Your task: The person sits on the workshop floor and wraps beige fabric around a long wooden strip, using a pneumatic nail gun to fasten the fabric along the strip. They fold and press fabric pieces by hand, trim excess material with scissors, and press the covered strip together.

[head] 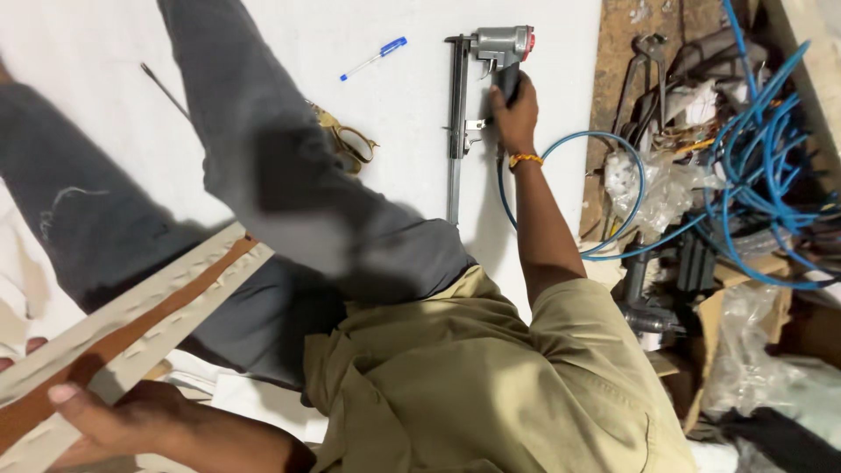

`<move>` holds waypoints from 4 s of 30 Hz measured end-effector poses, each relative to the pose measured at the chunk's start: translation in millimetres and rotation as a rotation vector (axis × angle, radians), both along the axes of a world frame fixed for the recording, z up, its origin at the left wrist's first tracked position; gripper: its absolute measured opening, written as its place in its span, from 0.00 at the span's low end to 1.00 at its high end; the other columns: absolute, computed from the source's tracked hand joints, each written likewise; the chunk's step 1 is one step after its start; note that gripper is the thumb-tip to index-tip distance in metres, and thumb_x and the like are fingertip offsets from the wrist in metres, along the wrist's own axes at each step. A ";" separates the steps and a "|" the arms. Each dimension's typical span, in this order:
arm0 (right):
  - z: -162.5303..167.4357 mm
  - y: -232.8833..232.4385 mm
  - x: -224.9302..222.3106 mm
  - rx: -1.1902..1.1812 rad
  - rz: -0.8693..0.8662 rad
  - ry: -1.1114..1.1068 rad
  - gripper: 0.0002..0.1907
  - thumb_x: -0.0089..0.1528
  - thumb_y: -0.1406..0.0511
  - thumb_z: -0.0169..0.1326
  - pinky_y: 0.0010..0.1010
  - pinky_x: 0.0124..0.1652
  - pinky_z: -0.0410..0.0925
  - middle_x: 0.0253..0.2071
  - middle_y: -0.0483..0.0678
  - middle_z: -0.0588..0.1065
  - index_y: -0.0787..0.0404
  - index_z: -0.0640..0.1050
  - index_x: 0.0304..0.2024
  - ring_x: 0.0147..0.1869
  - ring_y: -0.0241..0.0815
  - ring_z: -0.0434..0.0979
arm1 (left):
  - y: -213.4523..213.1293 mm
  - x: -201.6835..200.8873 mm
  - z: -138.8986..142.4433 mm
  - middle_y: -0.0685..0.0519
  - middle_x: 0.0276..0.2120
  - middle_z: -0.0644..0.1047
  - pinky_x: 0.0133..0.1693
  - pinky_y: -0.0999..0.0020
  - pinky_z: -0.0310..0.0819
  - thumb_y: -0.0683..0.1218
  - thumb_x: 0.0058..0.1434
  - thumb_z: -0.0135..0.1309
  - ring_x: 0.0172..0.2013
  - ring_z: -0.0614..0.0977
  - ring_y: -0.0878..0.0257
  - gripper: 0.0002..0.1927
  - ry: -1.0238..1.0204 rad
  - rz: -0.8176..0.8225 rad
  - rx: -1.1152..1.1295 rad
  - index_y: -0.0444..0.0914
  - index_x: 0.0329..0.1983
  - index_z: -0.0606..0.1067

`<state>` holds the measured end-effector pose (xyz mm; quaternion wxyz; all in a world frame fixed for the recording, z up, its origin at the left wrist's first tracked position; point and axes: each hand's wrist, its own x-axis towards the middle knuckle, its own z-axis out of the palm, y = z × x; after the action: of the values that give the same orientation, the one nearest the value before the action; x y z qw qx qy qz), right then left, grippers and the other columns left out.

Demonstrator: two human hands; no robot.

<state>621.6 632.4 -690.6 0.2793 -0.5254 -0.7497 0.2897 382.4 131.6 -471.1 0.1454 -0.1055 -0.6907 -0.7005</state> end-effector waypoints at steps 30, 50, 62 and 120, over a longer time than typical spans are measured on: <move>13.0 12.8 107.3 -0.896 -0.127 1.095 0.12 0.66 0.67 0.52 0.31 0.29 0.76 0.33 0.52 0.78 0.69 0.77 0.49 0.30 0.43 0.80 | 8.6 29.9 -2.8 0.27 0.71 0.58 0.72 0.49 0.69 0.46 0.68 0.66 0.70 0.68 0.41 0.49 0.072 -0.088 -0.129 0.28 0.73 0.42; 32.8 -2.1 95.1 -1.097 -0.022 1.181 0.15 0.67 0.65 0.54 0.30 0.28 0.74 0.33 0.51 0.77 0.68 0.74 0.52 0.31 0.43 0.80 | 15.4 28.1 2.5 0.26 0.74 0.51 0.76 0.42 0.53 0.56 0.60 0.73 0.74 0.55 0.36 0.60 0.108 -0.091 -0.244 0.26 0.77 0.44; 57.7 -13.4 33.2 -1.197 0.058 1.127 0.16 0.66 0.64 0.59 0.27 0.33 0.76 0.37 0.50 0.77 0.66 0.72 0.52 0.35 0.39 0.80 | 295.3 -47.5 -7.2 0.36 0.68 0.65 0.68 0.53 0.67 0.57 0.60 0.70 0.69 0.72 0.43 0.57 -0.053 -0.437 -0.873 0.36 0.82 0.50; 67.1 -10.1 -169.2 -0.854 0.297 0.369 0.13 0.71 0.59 0.49 0.31 0.26 0.68 0.26 0.47 0.72 0.63 0.76 0.44 0.25 0.39 0.74 | 231.8 33.4 -46.0 0.55 0.47 0.76 0.40 0.63 0.81 0.42 0.67 0.52 0.42 0.76 0.69 0.11 -1.252 -0.880 0.250 0.42 0.51 0.68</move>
<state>452.4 622.4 -623.5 0.1229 -0.4200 -0.5687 0.6965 415.9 363.4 -517.1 -0.5529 0.0627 -0.4546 -0.6955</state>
